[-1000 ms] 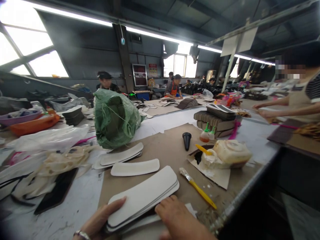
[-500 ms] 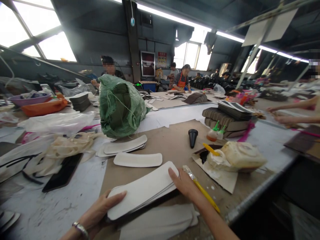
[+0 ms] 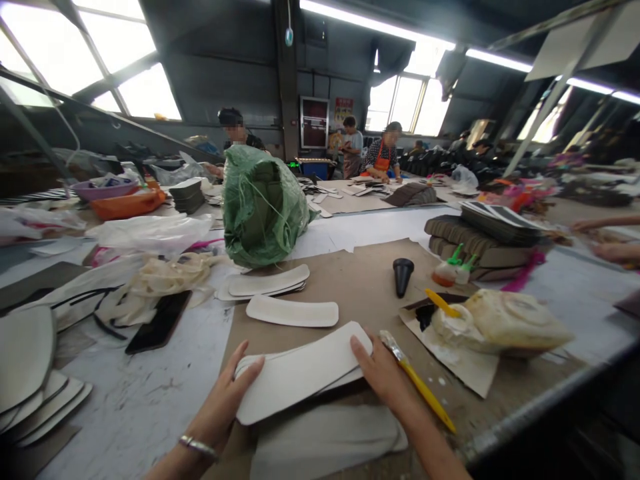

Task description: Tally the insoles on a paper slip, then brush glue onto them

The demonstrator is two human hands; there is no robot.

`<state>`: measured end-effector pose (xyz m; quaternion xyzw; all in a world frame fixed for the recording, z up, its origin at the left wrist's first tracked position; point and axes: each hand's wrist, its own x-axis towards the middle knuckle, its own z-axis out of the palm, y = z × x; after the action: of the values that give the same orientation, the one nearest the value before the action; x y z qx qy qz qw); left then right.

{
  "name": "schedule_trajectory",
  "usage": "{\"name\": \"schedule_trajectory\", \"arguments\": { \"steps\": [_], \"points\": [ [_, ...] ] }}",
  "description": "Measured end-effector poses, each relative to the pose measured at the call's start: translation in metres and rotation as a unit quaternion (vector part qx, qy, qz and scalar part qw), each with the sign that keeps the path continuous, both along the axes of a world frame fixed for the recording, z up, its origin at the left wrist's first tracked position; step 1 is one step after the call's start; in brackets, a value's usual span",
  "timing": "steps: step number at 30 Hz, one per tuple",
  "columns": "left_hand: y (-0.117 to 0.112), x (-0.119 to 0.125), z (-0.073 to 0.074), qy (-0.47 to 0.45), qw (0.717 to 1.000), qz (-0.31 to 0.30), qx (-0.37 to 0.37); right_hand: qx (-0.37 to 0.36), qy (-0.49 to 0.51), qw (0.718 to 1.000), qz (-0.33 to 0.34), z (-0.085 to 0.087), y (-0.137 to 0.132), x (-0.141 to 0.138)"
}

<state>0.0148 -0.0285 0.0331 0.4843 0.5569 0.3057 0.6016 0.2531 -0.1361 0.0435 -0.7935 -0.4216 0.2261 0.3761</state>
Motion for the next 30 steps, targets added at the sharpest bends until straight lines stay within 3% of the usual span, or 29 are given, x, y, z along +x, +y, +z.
{"name": "schedule_trajectory", "arguments": {
  "steps": [6,12,19,22,26,30],
  "points": [
    [-0.003,-0.001,-0.006,-0.013,0.998,0.011,0.058,0.028,-0.005,0.998,-0.051,-0.009,-0.002,-0.007],
    [-0.002,-0.007,-0.011,0.015,0.998,0.004,0.066,0.088,-0.044,0.993,-0.070,-0.005,-0.007,-0.019],
    [0.001,-0.007,-0.003,-0.014,0.997,-0.001,0.070,0.104,-0.010,0.989,-0.100,0.002,-0.008,-0.032],
    [-0.003,-0.012,0.011,-0.049,0.997,0.016,0.061,0.137,-0.005,0.985,-0.106,0.019,-0.010,-0.040],
    [-0.004,-0.036,0.046,-0.130,0.991,0.028,0.034,0.184,0.012,0.978,-0.096,0.044,-0.001,-0.060],
    [0.002,-0.074,0.071,-0.063,0.998,0.004,-0.030,0.173,0.092,0.979,-0.057,0.048,0.020,-0.094]
  ]
}}
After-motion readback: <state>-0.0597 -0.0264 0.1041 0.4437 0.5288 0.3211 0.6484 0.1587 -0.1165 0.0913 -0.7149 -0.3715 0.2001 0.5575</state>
